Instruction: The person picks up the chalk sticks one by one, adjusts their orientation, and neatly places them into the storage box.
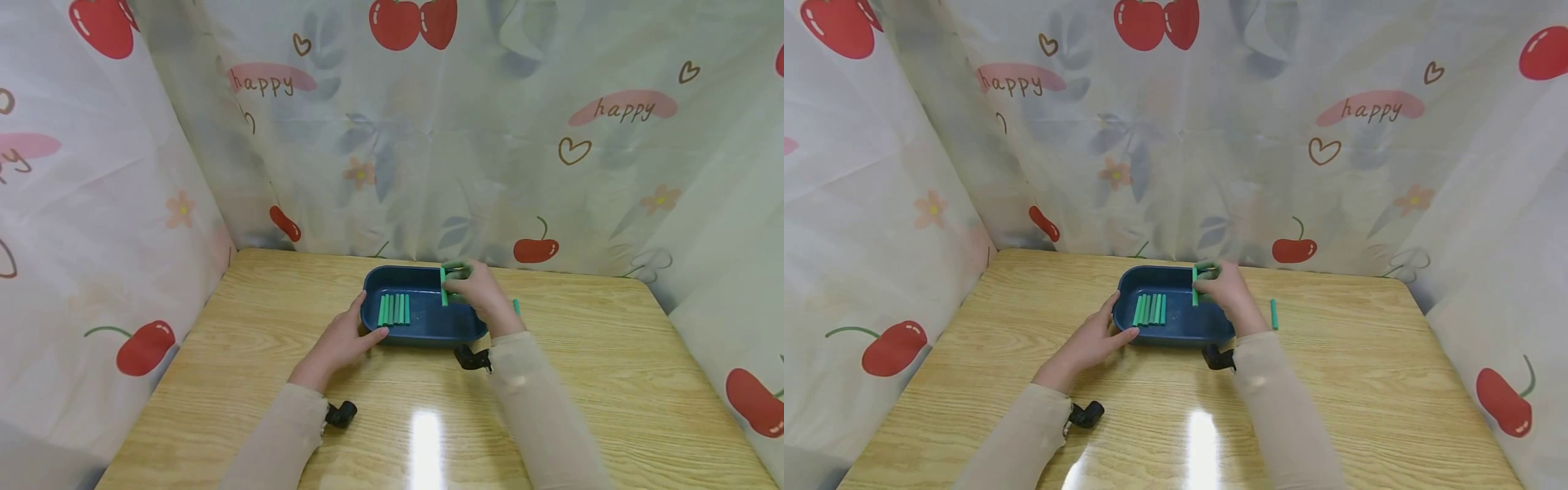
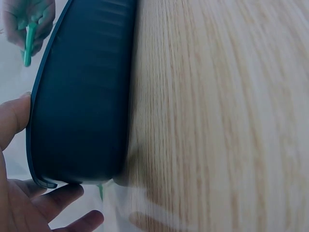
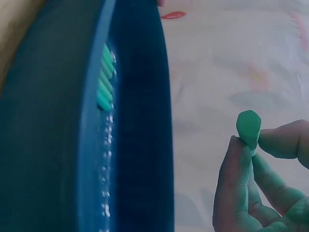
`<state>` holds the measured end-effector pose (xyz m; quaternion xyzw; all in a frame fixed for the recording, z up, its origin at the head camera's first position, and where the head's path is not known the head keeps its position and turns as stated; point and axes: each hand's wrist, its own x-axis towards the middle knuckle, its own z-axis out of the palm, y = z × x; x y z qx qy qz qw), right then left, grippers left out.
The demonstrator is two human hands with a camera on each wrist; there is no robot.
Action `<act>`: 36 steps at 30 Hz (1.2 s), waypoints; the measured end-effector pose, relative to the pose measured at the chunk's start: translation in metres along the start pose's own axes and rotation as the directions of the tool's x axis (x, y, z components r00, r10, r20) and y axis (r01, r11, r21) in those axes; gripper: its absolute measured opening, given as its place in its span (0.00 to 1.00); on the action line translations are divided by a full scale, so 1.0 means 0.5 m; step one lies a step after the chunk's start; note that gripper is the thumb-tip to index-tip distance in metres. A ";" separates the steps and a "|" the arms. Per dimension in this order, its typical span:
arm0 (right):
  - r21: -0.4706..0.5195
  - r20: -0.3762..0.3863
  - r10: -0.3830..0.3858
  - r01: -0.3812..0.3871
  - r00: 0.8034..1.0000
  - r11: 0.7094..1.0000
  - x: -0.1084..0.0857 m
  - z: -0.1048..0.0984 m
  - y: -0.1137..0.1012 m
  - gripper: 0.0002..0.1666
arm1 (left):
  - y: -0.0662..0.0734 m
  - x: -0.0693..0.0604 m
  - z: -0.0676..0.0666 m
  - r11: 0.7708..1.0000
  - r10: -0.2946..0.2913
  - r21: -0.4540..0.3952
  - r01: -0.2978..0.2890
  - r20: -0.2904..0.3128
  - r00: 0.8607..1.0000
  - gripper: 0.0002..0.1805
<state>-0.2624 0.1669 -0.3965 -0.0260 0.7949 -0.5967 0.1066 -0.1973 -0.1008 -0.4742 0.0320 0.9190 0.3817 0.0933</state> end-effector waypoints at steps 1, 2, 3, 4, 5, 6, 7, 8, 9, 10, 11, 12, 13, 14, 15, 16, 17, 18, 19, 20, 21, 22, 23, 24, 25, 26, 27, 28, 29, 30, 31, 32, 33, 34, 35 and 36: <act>-0.005 0.002 -0.003 0.003 1.000 1.000 0.002 0.004 0.002 0.28 | 0.000 0.000 0.000 1.000 -0.001 -0.001 0.001 0.001 1.000 0.53; -0.007 0.002 -0.003 0.003 1.000 1.000 0.005 0.009 0.005 0.27 | 0.001 0.000 0.000 1.000 -0.002 -0.001 0.002 0.001 1.000 0.53; -0.007 0.004 -0.006 0.006 1.000 1.000 0.007 0.013 0.007 0.27 | 0.001 -0.001 0.000 1.000 -0.005 -0.002 0.005 0.002 1.000 0.53; -0.009 0.008 -0.010 0.010 1.000 1.000 0.010 0.017 0.010 0.27 | 0.001 -0.001 0.000 1.000 -0.006 -0.003 0.006 0.001 1.000 0.53; -0.009 0.009 -0.012 0.012 1.000 1.000 0.013 0.022 0.012 0.27 | 0.002 -0.001 0.000 1.000 -0.007 -0.004 0.007 0.002 1.000 0.53; -0.009 0.011 -0.014 0.014 1.000 1.000 0.015 0.026 0.015 0.26 | 0.002 -0.001 0.000 1.000 -0.008 -0.004 0.008 0.002 1.000 0.53; -0.012 0.011 -0.013 0.013 1.000 1.000 0.018 0.030 0.017 0.26 | 0.002 -0.001 0.000 1.000 -0.009 -0.004 0.009 0.003 1.000 0.53; -0.015 0.013 -0.012 0.013 1.000 1.000 0.020 0.034 0.020 0.25 | 0.002 -0.001 0.000 1.000 -0.011 -0.003 0.011 0.003 1.000 0.53; -0.016 0.014 -0.011 0.011 1.000 1.000 0.022 0.038 0.022 0.25 | 0.002 -0.001 0.000 1.000 -0.013 -0.003 0.013 0.004 1.000 0.53; -0.019 0.014 -0.004 0.005 1.000 1.000 0.024 0.041 0.025 0.24 | 0.002 -0.001 0.000 1.000 -0.015 -0.003 0.015 0.003 1.000 0.53; -0.023 0.016 0.002 -0.001 1.000 1.000 0.026 0.045 0.029 0.24 | 0.002 -0.001 0.000 1.000 -0.017 -0.003 0.017 0.004 1.000 0.53; -0.030 0.019 0.006 -0.005 1.000 1.000 0.028 0.048 0.032 0.24 | 0.002 -0.001 0.000 1.000 -0.020 -0.003 0.020 0.004 1.000 0.53; -0.036 0.021 0.009 -0.008 1.000 0.999 0.031 0.051 0.036 0.24 | 0.002 -0.001 0.001 1.000 -0.022 -0.004 0.022 0.005 1.000 0.53; -0.037 0.024 0.010 -0.009 1.000 0.999 0.034 0.055 0.040 0.24 | 0.002 -0.001 0.001 1.000 -0.023 -0.005 0.023 0.005 1.000 0.53; -0.039 0.024 0.015 -0.014 1.000 0.999 0.036 0.058 0.044 0.24 | 0.003 -0.001 0.001 1.000 -0.023 -0.006 0.023 0.004 1.000 0.53; -0.040 0.024 0.018 -0.017 1.000 0.999 0.038 0.062 0.048 0.24 | 0.002 -0.001 0.001 1.000 -0.023 -0.008 0.023 0.004 1.000 0.53; -0.043 0.022 0.019 -0.018 1.000 0.999 0.041 0.065 0.052 0.25 | 0.002 -0.001 0.001 1.000 -0.023 -0.008 0.023 0.003 1.000 0.53; -0.041 0.017 0.023 -0.022 1.000 0.999 0.044 0.069 0.057 0.24 | 0.002 -0.001 0.001 1.000 -0.021 -0.008 0.021 0.002 1.000 0.53; -0.040 0.014 0.025 -0.024 1.000 0.999 0.047 0.072 0.061 0.24 | 0.002 -0.001 0.001 1.000 -0.020 -0.008 0.020 0.002 1.000 0.53; -0.040 0.011 0.031 -0.030 0.999 0.999 0.049 0.075 0.065 0.24 | 0.002 -0.001 0.001 1.000 -0.020 -0.007 0.020 0.002 1.000 0.53; -0.041 0.007 0.036 -0.035 0.999 0.999 0.051 0.078 0.069 0.24 | 0.002 -0.001 0.001 1.000 -0.018 -0.006 0.018 0.001 1.000 0.53; -0.037 0.003 0.040 -0.040 0.999 0.999 0.055 0.081 0.073 0.24 | 0.001 -0.001 0.001 1.000 -0.017 -0.005 0.017 0.001 1.000 0.53; -0.036 0.001 0.046 -0.046 0.999 0.998 0.058 0.083 0.077 0.24 | 0.001 0.000 0.001 1.000 -0.015 -0.004 0.015 0.001 1.000 0.53; -0.032 -0.001 0.052 -0.052 0.999 0.998 0.061 0.086 0.082 0.24 | 0.001 0.000 0.001 1.000 -0.015 -0.003 0.015 0.002 1.000 0.53; -0.036 -0.002 0.057 -0.057 0.998 0.998 0.064 0.088 0.086 0.24 | 0.001 0.000 0.001 1.000 -0.015 -0.003 0.015 0.002 1.000 0.53; -0.039 -0.006 0.065 -0.065 0.998 0.997 0.067 0.090 0.090 0.23 | 0.000 0.000 0.002 1.000 -0.015 -0.003 0.015 0.002 1.000 0.53; -0.040 -0.008 0.074 -0.075 0.997 0.996 0.069 0.092 0.093 0.23 | 0.000 0.000 0.001 1.000 -0.014 -0.003 0.014 0.001 1.000 0.53; -0.043 -0.009 0.086 -0.086 0.996 0.995 0.072 0.095 0.095 0.23 | 0.000 0.001 0.001 1.000 -0.014 -0.003 0.014 0.002 1.000 0.53; -0.049 -0.011 0.098 -0.098 0.995 0.994 0.073 0.097 0.097 0.23 | 0.000 0.001 0.001 1.000 -0.013 -0.004 0.013 0.001 1.000 0.53; -0.058 -0.013 0.109 -0.109 0.994 0.992 0.075 0.099 0.099 0.23 | 0.000 0.001 0.001 1.000 -0.014 -0.004 0.014 0.002 1.000 0.53; -0.064 -0.013 0.121 -0.121 0.993 0.990 0.077 0.101 0.101 0.23 | 0.000 0.001 0.001 1.000 -0.013 -0.004 0.013 0.002 1.000 0.53; -0.067 -0.015 0.133 -0.134 0.991 0.989 0.078 0.103 0.102 0.23 | 0.000 0.001 0.001 1.000 -0.014 -0.004 0.014 0.003 1.000 0.53; -0.071 -0.016 0.143 -0.144 0.990 0.987 0.079 0.105 0.102 0.23 | 0.000 0.001 0.001 1.000 -0.014 -0.003 0.014 0.003 1.000 0.53; -0.074 -0.017 0.152 -0.152 0.988 0.986 0.080 0.107 0.103 0.23 | 0.000 0.001 0.000 1.000 -0.014 -0.003 0.014 0.005 1.000 0.53; -0.080 -0.018 0.157 -0.158 0.987 0.984 0.081 0.108 0.103 0.23 | 0.000 0.001 0.000 1.000 -0.013 -0.003 0.013 0.005 1.000 0.53; -0.086 -0.017 0.160 -0.161 0.987 0.983 0.082 0.110 0.104 0.23 | 0.000 0.001 0.000 1.000 -0.014 -0.002 0.014 0.006 1.000 0.53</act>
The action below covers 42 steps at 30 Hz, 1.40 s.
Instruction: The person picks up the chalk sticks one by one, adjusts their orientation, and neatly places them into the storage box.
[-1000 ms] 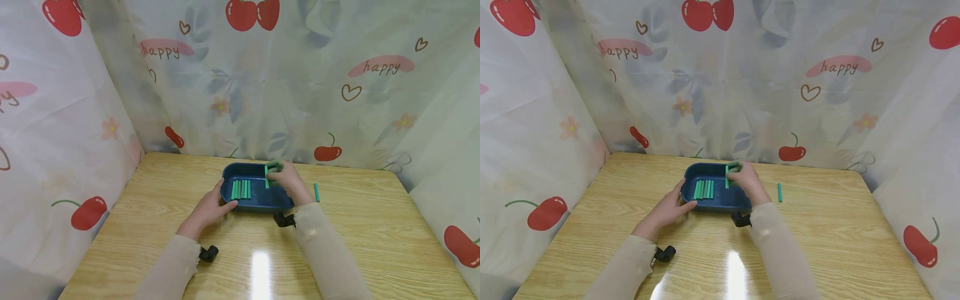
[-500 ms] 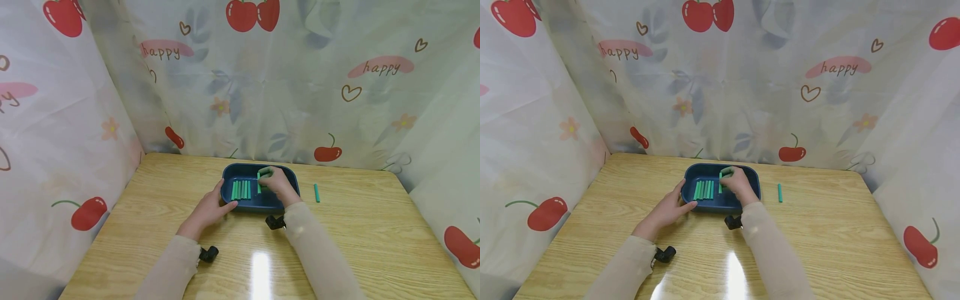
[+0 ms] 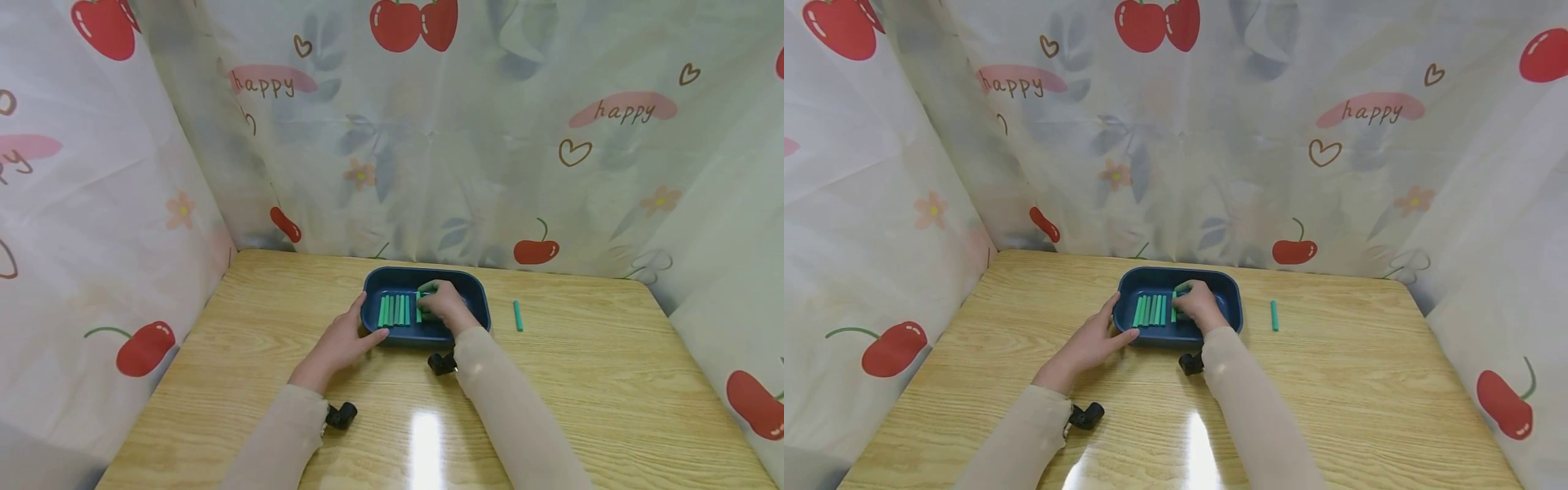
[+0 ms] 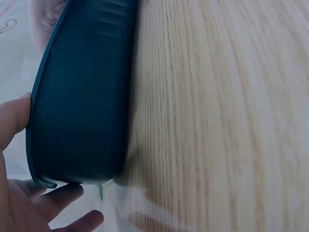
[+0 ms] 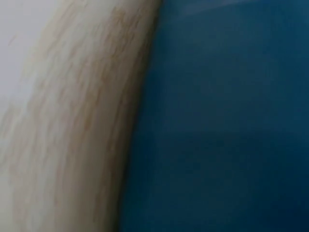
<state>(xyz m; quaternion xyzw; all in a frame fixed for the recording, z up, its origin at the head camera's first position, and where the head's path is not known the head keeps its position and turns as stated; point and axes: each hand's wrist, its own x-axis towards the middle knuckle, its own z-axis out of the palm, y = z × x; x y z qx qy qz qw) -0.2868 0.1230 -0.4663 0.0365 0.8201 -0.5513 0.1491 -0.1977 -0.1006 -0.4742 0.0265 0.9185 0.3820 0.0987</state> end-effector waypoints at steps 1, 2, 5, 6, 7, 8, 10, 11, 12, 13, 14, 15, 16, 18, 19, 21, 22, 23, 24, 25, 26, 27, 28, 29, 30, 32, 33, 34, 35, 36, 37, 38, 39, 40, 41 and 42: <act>-0.003 0.002 0.002 -0.002 1.000 1.000 0.001 0.002 0.000 0.23 | 0.000 0.000 0.000 1.000 0.001 -0.001 -0.001 0.000 1.000 0.53; -0.007 0.004 0.004 -0.004 1.000 1.000 0.002 0.003 0.000 0.23 | 0.000 0.000 0.000 1.000 0.001 -0.001 -0.001 0.000 1.000 0.53; -0.024 0.009 0.013 -0.013 1.000 1.000 0.005 0.008 0.001 0.23 | -0.001 0.000 0.000 1.000 0.003 -0.001 -0.003 0.000 1.000 0.53; -0.024 0.010 0.020 -0.020 1.000 1.000 0.007 0.009 0.001 0.23 | -0.001 0.000 0.000 1.000 0.004 -0.001 -0.004 0.000 1.000 0.54; -0.024 0.009 0.027 -0.026 1.000 0.999 0.008 0.010 0.002 0.23 | -0.001 0.000 0.000 1.000 0.006 -0.001 -0.006 0.000 1.000 0.54; -0.024 0.008 0.033 -0.033 0.999 0.999 0.009 0.011 0.002 0.23 | 0.000 -0.001 0.000 1.000 0.007 0.000 -0.007 0.002 1.000 0.54; -0.022 0.004 0.045 -0.045 0.999 0.999 0.011 0.013 0.003 0.24 | 0.000 -0.001 -0.001 1.000 0.010 0.003 -0.010 0.003 1.000 0.54; -0.019 0.005 0.050 -0.050 0.999 0.999 0.011 0.014 0.004 0.24 | 0.000 -0.001 -0.001 1.000 0.011 0.004 -0.011 0.002 1.000 0.54; -0.016 0.004 0.053 -0.053 0.999 0.998 0.012 0.014 0.004 0.23 | 0.000 -0.001 -0.001 1.000 0.012 0.005 -0.012 0.002 1.000 0.54; -0.013 0.005 0.055 -0.055 0.998 0.998 0.013 0.015 0.005 0.23 | 0.000 -0.001 -0.001 1.000 0.013 0.007 -0.013 0.002 1.000 0.54; -0.008 0.005 0.056 -0.056 0.998 0.998 0.013 0.015 0.005 0.23 | 0.000 -0.001 -0.001 1.000 0.014 0.007 -0.014 0.001 1.000 0.54; -0.003 0.005 0.056 -0.056 0.998 0.998 0.013 0.015 0.005 0.22 | 0.000 -0.001 -0.001 1.000 0.014 0.008 -0.014 0.001 1.000 0.54; 0.003 0.007 0.055 -0.056 0.998 0.998 0.014 0.016 0.005 0.22 | 0.000 -0.002 -0.001 1.000 0.015 0.007 -0.015 0.001 1.000 0.53; 0.022 0.006 0.053 -0.053 0.999 0.998 0.014 0.016 0.006 0.22 | 0.001 -0.002 -0.001 1.000 0.015 0.005 -0.015 0.000 1.000 0.53; 0.025 0.007 0.050 -0.050 0.999 0.998 0.013 0.016 0.007 0.22 | 0.001 -0.002 -0.001 1.000 0.015 0.005 -0.015 0.000 1.000 0.53; 0.035 0.008 0.044 -0.044 0.999 0.998 0.011 0.014 0.006 0.21 | 0.001 -0.002 -0.001 1.000 0.016 0.004 -0.016 -0.001 1.000 0.53; 0.035 0.009 0.040 -0.041 0.999 0.999 0.010 0.013 0.006 0.21 | 0.001 -0.001 0.000 1.000 0.016 0.004 -0.016 0.000 1.000 0.53; 0.029 0.008 0.037 -0.037 0.999 0.999 0.007 0.011 0.005 0.21 | 0.000 -0.001 0.000 1.000 0.017 0.006 -0.017 -0.001 1.000 0.53; 0.023 0.008 0.034 -0.034 0.999 0.999 0.004 0.009 0.003 0.21 | 0.000 -0.001 0.000 1.000 0.016 0.006 -0.016 -0.002 1.000 0.53; 0.017 0.008 0.033 -0.033 0.999 0.999 0.001 0.006 0.000 0.20 | 0.000 -0.001 -0.001 1.000 0.017 0.007 -0.017 -0.002 1.000 0.53; 0.011 0.007 0.030 -0.030 1.000 0.999 -0.002 0.004 -0.002 0.20 | 0.000 -0.001 -0.001 1.000 0.017 0.007 -0.017 -0.002 1.000 0.53; 0.005 0.008 0.026 -0.026 1.000 1.000 -0.005 0.002 -0.004 0.20 | 0.000 -0.002 -0.001 1.000 0.016 0.006 -0.016 -0.002 1.000 0.53; 0.002 0.010 0.024 -0.024 1.000 1.000 -0.009 0.000 -0.006 0.20 | 0.000 -0.001 -0.001 1.000 0.016 0.007 -0.016 -0.002 1.000 0.53; -0.004 0.014 0.018 -0.018 1.000 1.000 -0.013 -0.003 -0.009 0.20 | 0.000 -0.001 0.000 1.000 0.016 0.007 -0.015 -0.002 1.000 0.53; -0.005 0.018 0.012 -0.012 1.000 1.000 -0.016 -0.005 -0.011 0.20 | 0.000 -0.001 0.000 1.000 0.014 0.006 -0.014 -0.002 1.000 0.54; -0.012 0.027 -0.002 0.002 1.000 1.000 -0.023 -0.010 -0.016 0.19 | 0.000 -0.001 0.000 1.000 0.012 0.004 -0.012 -0.003 1.000 0.54; -0.017 0.032 -0.011 0.012 0.999 1.000 -0.027 -0.013 -0.018 0.19 | 0.000 -0.001 0.000 1.000 0.011 0.004 -0.011 -0.004 1.000 0.54; -0.022 0.035 -0.017 0.018 0.999 1.000 -0.031 -0.015 -0.021 0.19 | -0.001 -0.001 0.001 1.000 0.011 0.003 -0.011 -0.004 1.000 0.54; -0.028 0.037 -0.024 0.025 0.999 0.999 -0.035 -0.018 -0.024 0.19 | -0.001 -0.001 0.001 1.000 0.011 0.003 -0.011 -0.004 1.000 0.54; -0.033 0.039 -0.026 0.027 0.999 0.999 -0.039 -0.021 -0.026 0.19 | -0.001 -0.001 0.000 1.000 0.010 0.001 -0.010 -0.004 1.000 0.54; -0.038 0.041 -0.030 0.032 0.999 0.999 -0.042 -0.024 -0.029 0.19 | -0.001 -0.001 0.000 1.000 0.012 0.000 -0.012 -0.005 1.000 0.54; -0.045 0.045 -0.034 0.036 0.998 0.998 -0.046 -0.027 -0.031 0.20 | -0.001 -0.001 0.000 1.000 0.012 0.000 -0.012 -0.004 1.000 0.54; -0.050 0.049 -0.034 0.037 0.998 0.998 -0.049 -0.030 -0.033 0.20 | -0.001 -0.001 0.000 1.000 0.013 -0.001 -0.013 -0.004 1.000 0.54; -0.052 0.052 -0.033 0.036 0.998 0.998 -0.053 -0.033 -0.036 0.20 | 0.000 -0.001 0.000 1.000 0.013 -0.001 -0.013 -0.003 1.000 0.54; -0.059 0.054 -0.034 0.037 0.998 0.998 -0.056 -0.037 -0.038 0.20 | 0.000 -0.001 0.000 1.000 0.013 -0.001 -0.013 -0.003 1.000 0.54; -0.067 0.057 -0.035 0.039 0.998 0.997 -0.060 -0.040 -0.040 0.20 | 0.000 -0.001 0.000 1.000 0.013 -0.001 -0.013 -0.004 1.000 0.53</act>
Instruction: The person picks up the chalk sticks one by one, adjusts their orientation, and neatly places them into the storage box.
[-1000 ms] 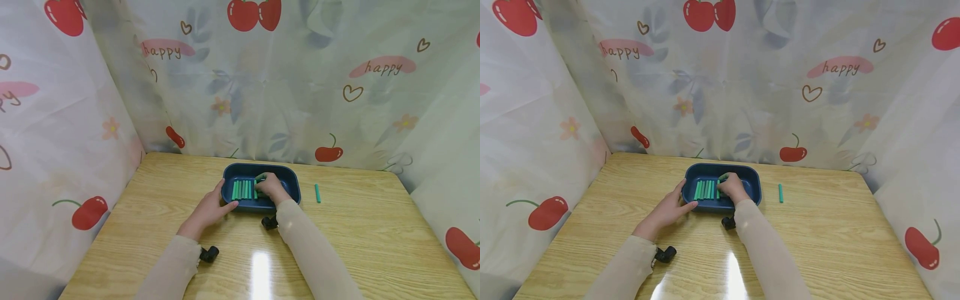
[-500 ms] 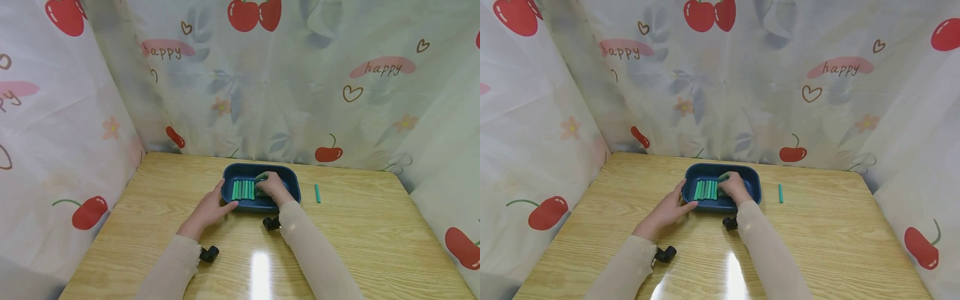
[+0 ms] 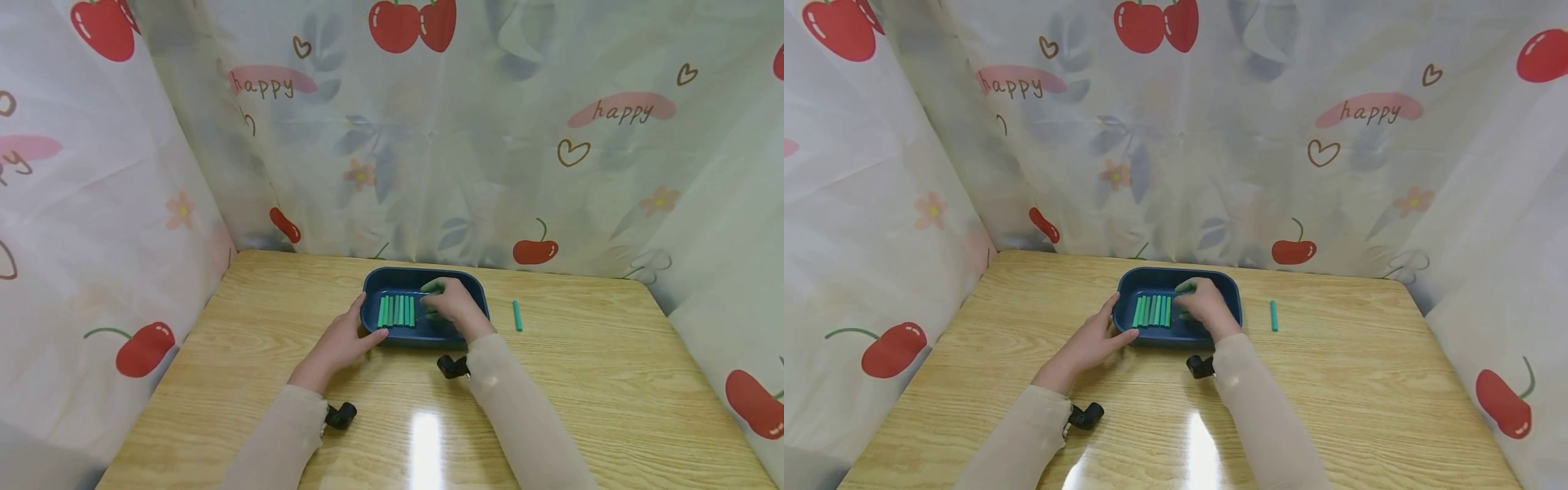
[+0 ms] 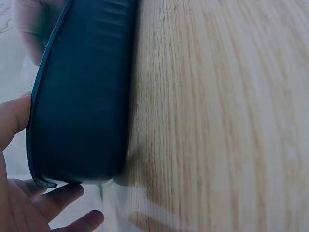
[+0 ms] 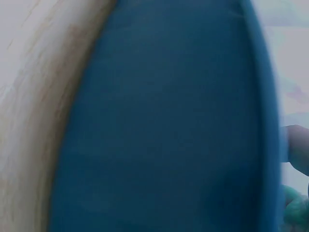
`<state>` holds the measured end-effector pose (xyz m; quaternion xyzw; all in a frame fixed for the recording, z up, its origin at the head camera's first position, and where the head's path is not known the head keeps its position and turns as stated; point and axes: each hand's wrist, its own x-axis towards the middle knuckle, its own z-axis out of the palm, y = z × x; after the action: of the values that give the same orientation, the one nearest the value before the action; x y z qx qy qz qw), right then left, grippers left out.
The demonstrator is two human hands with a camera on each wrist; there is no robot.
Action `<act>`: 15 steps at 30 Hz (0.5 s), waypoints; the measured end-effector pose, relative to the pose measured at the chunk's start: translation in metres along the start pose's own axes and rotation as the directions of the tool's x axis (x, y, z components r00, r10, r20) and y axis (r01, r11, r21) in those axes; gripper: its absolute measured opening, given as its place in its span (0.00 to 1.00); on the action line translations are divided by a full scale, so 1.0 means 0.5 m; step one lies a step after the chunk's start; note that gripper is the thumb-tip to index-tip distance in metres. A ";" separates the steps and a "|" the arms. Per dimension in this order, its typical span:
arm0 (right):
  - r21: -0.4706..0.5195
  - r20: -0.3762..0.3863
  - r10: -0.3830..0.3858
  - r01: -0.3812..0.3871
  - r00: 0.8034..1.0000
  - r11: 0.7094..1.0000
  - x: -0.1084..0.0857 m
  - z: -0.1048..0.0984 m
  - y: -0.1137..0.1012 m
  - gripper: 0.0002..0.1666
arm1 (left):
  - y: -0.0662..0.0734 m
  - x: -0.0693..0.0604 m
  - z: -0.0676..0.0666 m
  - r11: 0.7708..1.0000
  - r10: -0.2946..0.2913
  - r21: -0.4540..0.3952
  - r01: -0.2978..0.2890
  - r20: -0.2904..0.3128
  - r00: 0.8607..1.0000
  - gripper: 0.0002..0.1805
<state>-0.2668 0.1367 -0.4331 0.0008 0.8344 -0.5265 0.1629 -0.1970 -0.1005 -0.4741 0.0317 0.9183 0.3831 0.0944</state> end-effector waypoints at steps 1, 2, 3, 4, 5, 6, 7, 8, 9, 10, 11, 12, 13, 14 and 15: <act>-0.005 0.004 -0.006 0.006 1.000 1.000 -0.004 -0.003 -0.002 0.20 | 0.000 0.000 0.000 1.000 0.000 0.000 0.000 -0.001 1.000 0.53; -0.010 0.005 -0.010 0.010 1.000 1.000 -0.007 -0.006 -0.004 0.20 | 0.000 0.000 0.000 1.000 -0.001 0.000 0.001 -0.001 1.000 0.53; -0.014 0.004 -0.014 0.014 1.000 1.000 -0.010 -0.008 -0.006 0.20 | 0.000 0.000 0.000 1.000 -0.001 -0.001 0.001 0.000 1.000 0.53; -0.021 0.004 -0.023 0.023 1.000 1.000 -0.013 -0.011 -0.008 0.20 | 0.000 0.000 0.000 1.000 -0.002 0.000 0.002 -0.001 1.000 0.53; -0.025 0.006 -0.033 0.033 0.999 0.999 -0.016 -0.013 -0.010 0.19 | 0.000 0.001 0.000 1.000 -0.004 -0.001 0.004 -0.001 1.000 0.53; -0.028 0.006 -0.041 0.041 0.999 0.999 -0.018 -0.016 -0.011 0.19 | 0.000 0.001 0.000 1.000 -0.005 -0.002 0.005 -0.002 1.000 0.53; -0.032 0.008 -0.053 0.053 0.999 0.998 -0.020 -0.019 -0.012 0.19 | 0.000 0.001 0.000 1.000 -0.005 -0.002 0.005 -0.001 1.000 0.53; -0.038 0.006 -0.058 0.059 0.998 0.998 -0.022 -0.021 -0.013 0.19 | 0.000 0.001 0.000 1.000 -0.006 -0.002 0.006 -0.001 1.000 0.53; -0.045 0.008 -0.069 0.069 0.998 0.997 -0.025 -0.024 -0.014 0.19 | 0.000 0.001 0.000 1.000 -0.005 -0.002 0.005 -0.002 1.000 0.53; -0.050 0.008 -0.076 0.076 0.997 0.996 -0.028 -0.027 -0.015 0.20 | 0.000 0.001 0.000 1.000 -0.005 -0.002 0.005 -0.003 1.000 0.53; -0.052 0.007 -0.080 0.081 0.997 0.995 -0.031 -0.030 -0.016 0.20 | -0.001 0.001 0.000 1.000 -0.005 -0.001 0.005 -0.003 1.000 0.53; -0.059 0.004 -0.086 0.086 0.996 0.995 -0.035 -0.033 -0.017 0.20 | -0.001 0.001 0.000 1.000 -0.003 0.000 0.003 -0.004 1.000 0.53; -0.064 0.001 -0.093 0.093 0.996 0.994 -0.039 -0.036 -0.018 0.21 | -0.001 0.001 0.000 1.000 -0.002 0.000 0.002 -0.004 1.000 0.54; -0.069 -0.002 -0.096 0.096 0.995 0.993 -0.043 -0.038 -0.019 0.21 | -0.001 0.001 0.001 1.000 -0.001 0.000 0.001 -0.005 1.000 0.54; -0.076 -0.006 -0.100 0.100 0.995 0.992 -0.046 -0.041 -0.020 0.21 | -0.002 0.001 0.001 1.000 -0.001 0.000 0.001 -0.006 1.000 0.54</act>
<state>-0.2521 0.1544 -0.4100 -0.0446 0.8534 -0.5021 0.1324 -0.1976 -0.1006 -0.4750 0.0303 0.9186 0.3832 0.0918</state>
